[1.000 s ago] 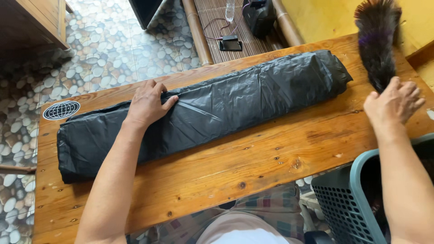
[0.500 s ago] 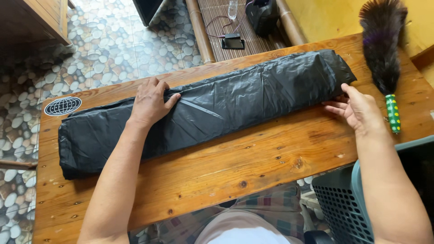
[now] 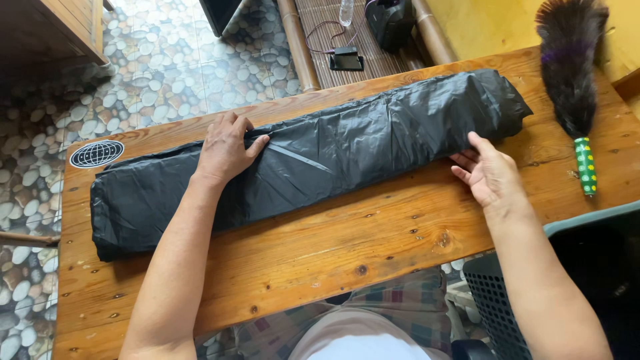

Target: The person organizes and folds several black plastic bags on a wooden table, occasionally using a duster to wipe the surface.

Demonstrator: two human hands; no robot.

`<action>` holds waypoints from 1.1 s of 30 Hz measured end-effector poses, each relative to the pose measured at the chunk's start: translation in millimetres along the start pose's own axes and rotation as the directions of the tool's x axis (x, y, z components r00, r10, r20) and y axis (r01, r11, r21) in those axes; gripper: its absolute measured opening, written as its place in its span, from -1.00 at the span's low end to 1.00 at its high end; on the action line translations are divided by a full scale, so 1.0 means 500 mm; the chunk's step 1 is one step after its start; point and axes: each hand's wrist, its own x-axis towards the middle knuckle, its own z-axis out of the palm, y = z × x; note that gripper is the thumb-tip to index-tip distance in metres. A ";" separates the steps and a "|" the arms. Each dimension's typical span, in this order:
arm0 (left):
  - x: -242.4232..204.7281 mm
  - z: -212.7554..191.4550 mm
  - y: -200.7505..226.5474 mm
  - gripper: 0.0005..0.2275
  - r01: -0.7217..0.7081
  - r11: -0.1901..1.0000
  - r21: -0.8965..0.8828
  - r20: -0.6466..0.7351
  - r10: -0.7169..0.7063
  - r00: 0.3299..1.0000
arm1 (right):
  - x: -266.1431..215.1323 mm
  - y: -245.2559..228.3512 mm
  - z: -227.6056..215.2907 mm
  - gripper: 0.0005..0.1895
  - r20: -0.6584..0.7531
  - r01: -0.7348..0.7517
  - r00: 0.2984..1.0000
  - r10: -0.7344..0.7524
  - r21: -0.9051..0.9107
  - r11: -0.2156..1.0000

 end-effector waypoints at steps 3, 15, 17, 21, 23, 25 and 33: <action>0.006 0.019 -0.008 -0.61 0.083 0.994 0.069 0.022 -0.085 0.996 | 0.061 0.030 -0.010 -0.62 0.075 0.054 0.996 -0.052 -0.013 0.998; 0.010 0.006 0.090 -0.57 0.112 0.993 0.026 -0.113 -0.108 0.988 | 0.118 0.061 0.035 -0.44 -0.117 0.175 0.981 -0.156 0.184 0.967; 0.010 -0.030 0.206 -0.50 0.031 0.997 -0.068 -0.120 -0.039 0.992 | 0.094 0.051 0.052 -0.43 -0.167 0.241 0.961 -0.221 0.113 0.964; 0.006 -0.039 0.414 -0.18 -0.198 0.953 -0.228 -0.154 0.166 0.974 | 0.169 0.052 0.040 -0.44 -0.206 0.511 0.833 -0.514 -0.068 0.857; 0.018 0.000 0.493 -0.08 -0.163 0.978 -0.132 -0.077 0.154 0.985 | 0.005 -0.026 0.118 -0.52 -0.159 0.602 0.782 -0.603 -0.061 0.796; 0.038 0.031 0.557 0.04 -0.130 0.991 -0.032 0.001 0.130 0.992 | -0.084 -0.068 0.158 -0.57 -0.112 0.685 0.720 -0.685 -0.047 0.727; 0.116 0.041 0.660 -0.43 0.064 0.990 0.124 -0.422 -0.005 0.907 | -0.211 -0.102 0.178 -0.48 0.234 0.949 0.315 -0.920 -0.087 0.303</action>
